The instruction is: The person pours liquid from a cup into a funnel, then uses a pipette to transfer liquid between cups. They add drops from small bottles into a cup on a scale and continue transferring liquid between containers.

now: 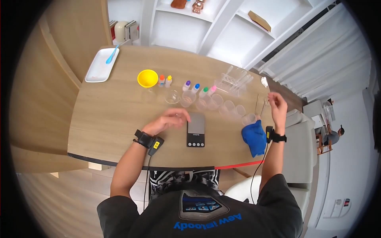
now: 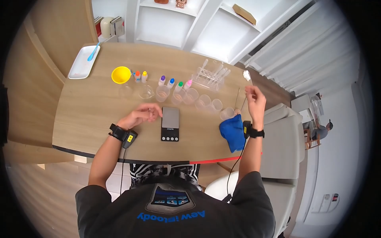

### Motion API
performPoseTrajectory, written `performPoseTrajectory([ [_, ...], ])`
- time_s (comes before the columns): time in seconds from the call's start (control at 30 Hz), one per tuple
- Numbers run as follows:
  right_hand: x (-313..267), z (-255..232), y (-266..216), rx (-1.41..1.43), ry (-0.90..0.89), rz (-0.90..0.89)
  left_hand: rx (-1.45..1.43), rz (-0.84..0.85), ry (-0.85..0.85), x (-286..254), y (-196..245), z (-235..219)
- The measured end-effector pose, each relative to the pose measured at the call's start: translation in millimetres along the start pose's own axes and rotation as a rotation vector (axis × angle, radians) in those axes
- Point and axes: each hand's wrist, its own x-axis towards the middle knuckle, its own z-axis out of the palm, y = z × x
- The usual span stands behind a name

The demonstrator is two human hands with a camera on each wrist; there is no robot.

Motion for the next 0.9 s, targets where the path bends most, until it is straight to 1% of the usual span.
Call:
performPoseTrajectory([
  [0.03,-15,-2,13,0.011,-0.015,0.011,0.01,-0.005,0.0,0,0,0],
  [0.13,-57,-1,28,-0.039,-0.174,0.075,0.026,-0.003,0.001,0,0,-5],
  [0.23,-84,15,40,0.047,-0.236,0.162,0.038,0.009,-0.009,2,2,-1],
  [0.33,-98,32,50,0.021,-0.264,0.147,0.067,0.012,-0.018,-3,10,2],
  [0.37,-99,38,53,0.053,-0.236,0.132,0.077,0.01,-0.02,-5,13,4],
  [0.47,-99,45,51,0.12,-0.26,0.153,0.145,0.013,-0.059,-10,18,4],
  [0.5,-100,49,47,0.129,-0.208,0.146,0.189,-0.009,-0.07,-14,21,-1],
  [0.6,-101,46,39,0.119,-0.205,0.191,0.244,0.058,-0.071,-27,34,-4],
  [0.63,-102,45,40,0.162,-0.193,0.216,0.238,0.075,-0.033,-37,40,-6],
  [0.73,-107,38,25,0.422,-0.05,0.213,0.143,0.249,0.04,-67,49,-28],
  [0.77,-104,32,13,0.486,-0.088,0.227,0.122,0.344,0.06,-77,52,-39],
  [0.8,-100,28,0,0.543,-0.102,0.195,0.102,0.441,0.083,-84,54,-52],
  [0.87,-90,28,-38,0.657,-0.137,0.128,0.102,0.593,0.303,-90,58,-62],
  [0.9,-85,32,-57,0.693,-0.153,0.112,0.156,0.635,0.455,-88,59,-67],
])
